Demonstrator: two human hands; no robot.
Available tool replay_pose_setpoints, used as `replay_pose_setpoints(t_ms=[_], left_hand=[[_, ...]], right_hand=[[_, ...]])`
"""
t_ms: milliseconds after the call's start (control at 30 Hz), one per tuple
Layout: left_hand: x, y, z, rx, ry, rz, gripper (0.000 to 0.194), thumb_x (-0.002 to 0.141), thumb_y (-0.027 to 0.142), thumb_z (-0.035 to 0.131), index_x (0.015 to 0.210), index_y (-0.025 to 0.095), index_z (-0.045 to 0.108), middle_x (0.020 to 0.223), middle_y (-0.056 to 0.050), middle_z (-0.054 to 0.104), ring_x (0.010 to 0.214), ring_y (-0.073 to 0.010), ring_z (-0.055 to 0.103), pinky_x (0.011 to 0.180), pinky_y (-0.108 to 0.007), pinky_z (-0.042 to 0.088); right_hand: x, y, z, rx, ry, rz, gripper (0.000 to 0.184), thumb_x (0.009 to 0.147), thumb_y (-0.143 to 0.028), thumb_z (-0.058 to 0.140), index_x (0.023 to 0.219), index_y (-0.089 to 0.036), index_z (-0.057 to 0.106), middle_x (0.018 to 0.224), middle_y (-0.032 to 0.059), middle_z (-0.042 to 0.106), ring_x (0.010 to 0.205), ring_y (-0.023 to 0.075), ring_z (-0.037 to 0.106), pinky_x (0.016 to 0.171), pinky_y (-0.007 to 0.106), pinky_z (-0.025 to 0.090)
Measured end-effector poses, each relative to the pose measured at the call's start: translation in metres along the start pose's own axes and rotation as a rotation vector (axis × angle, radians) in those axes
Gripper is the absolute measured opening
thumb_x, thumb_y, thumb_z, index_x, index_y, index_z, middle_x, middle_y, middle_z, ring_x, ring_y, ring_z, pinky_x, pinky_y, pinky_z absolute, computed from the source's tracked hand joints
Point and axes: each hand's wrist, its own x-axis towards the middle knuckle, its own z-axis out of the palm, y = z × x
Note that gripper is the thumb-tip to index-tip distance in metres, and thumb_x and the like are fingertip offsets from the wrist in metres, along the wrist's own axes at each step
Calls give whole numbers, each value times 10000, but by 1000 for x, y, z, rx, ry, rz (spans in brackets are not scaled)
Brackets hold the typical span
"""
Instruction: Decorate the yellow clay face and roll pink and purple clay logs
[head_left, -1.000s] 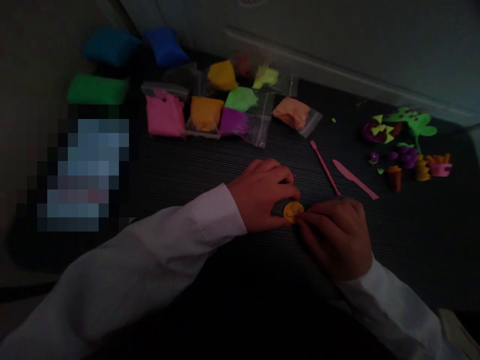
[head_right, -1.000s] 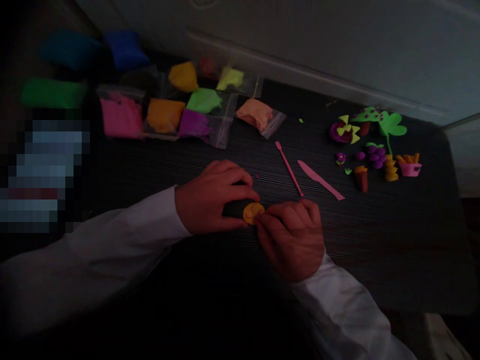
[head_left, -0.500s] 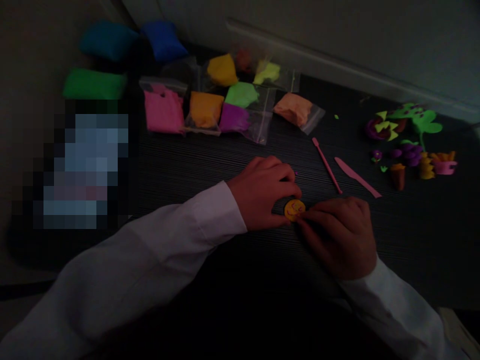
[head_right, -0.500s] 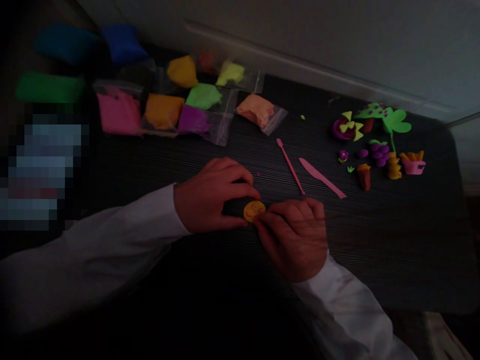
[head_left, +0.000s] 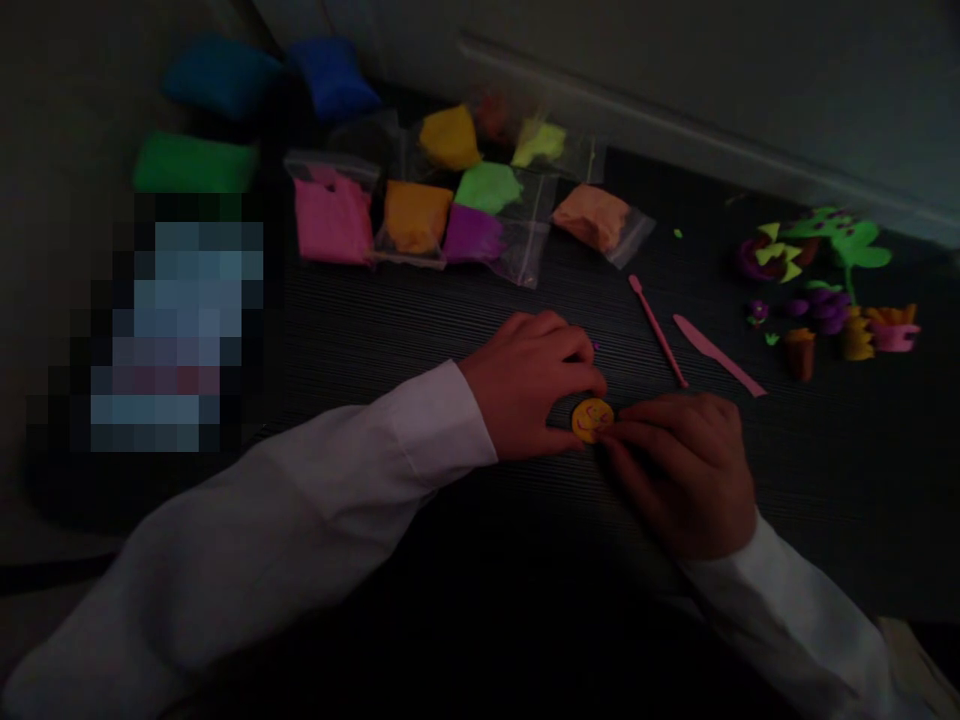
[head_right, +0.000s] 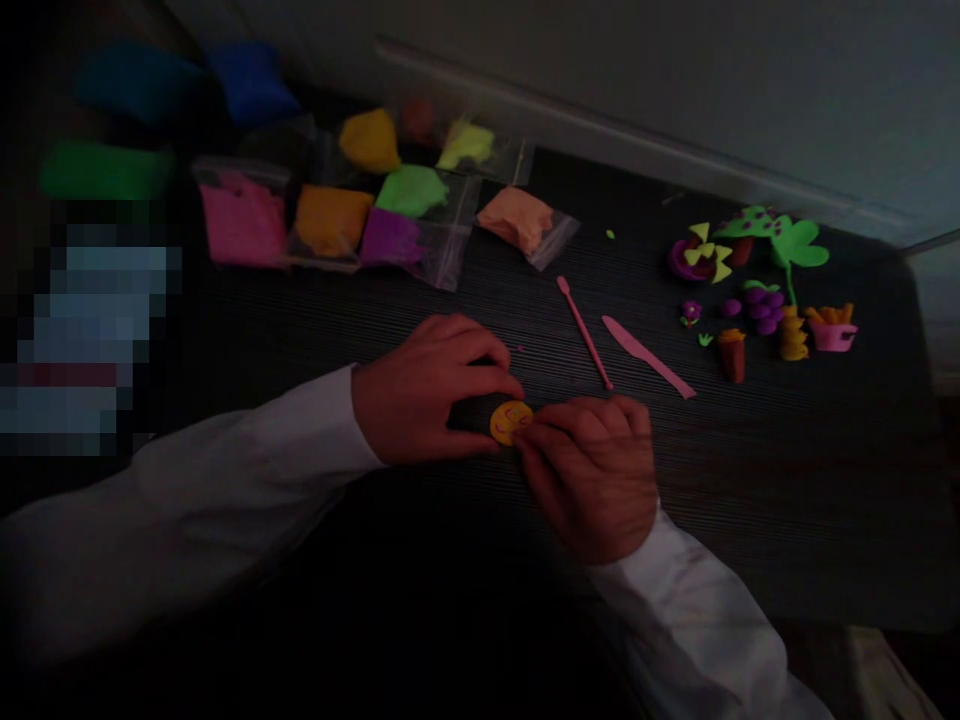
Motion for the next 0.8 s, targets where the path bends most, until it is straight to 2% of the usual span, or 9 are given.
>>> replay_pose_setpoints(t_ms=[200, 533, 800], left_hand=[[0, 0, 0, 0, 5, 5, 405, 638, 467, 571, 978, 246, 569, 1010, -39, 522, 963, -221, 416, 802, -367, 289], [0, 0, 0, -4, 7, 5, 409, 643, 482, 559, 977, 246, 572, 1020, -43, 524, 969, -226, 418, 801, -373, 296], [0, -1, 1, -42, 28, 15, 413, 638, 475, 568, 981, 244, 572, 1042, -45, 524, 991, -228, 415, 812, -369, 298]], right_hand=[[1, -1, -1, 1, 16, 33, 126, 670, -228, 633, 790, -192, 620, 812, 21, 636, 797, 175, 556, 748, 370, 372], [-1, 0, 1, -13, 2, 0, 145, 694, -213, 611, 839, -208, 611, 879, 22, 627, 857, 184, 544, 777, 386, 371], [-1, 2, 0, 40, 26, -1, 136, 672, -194, 621, 805, -195, 599, 868, 27, 626, 833, 179, 547, 759, 376, 387]])
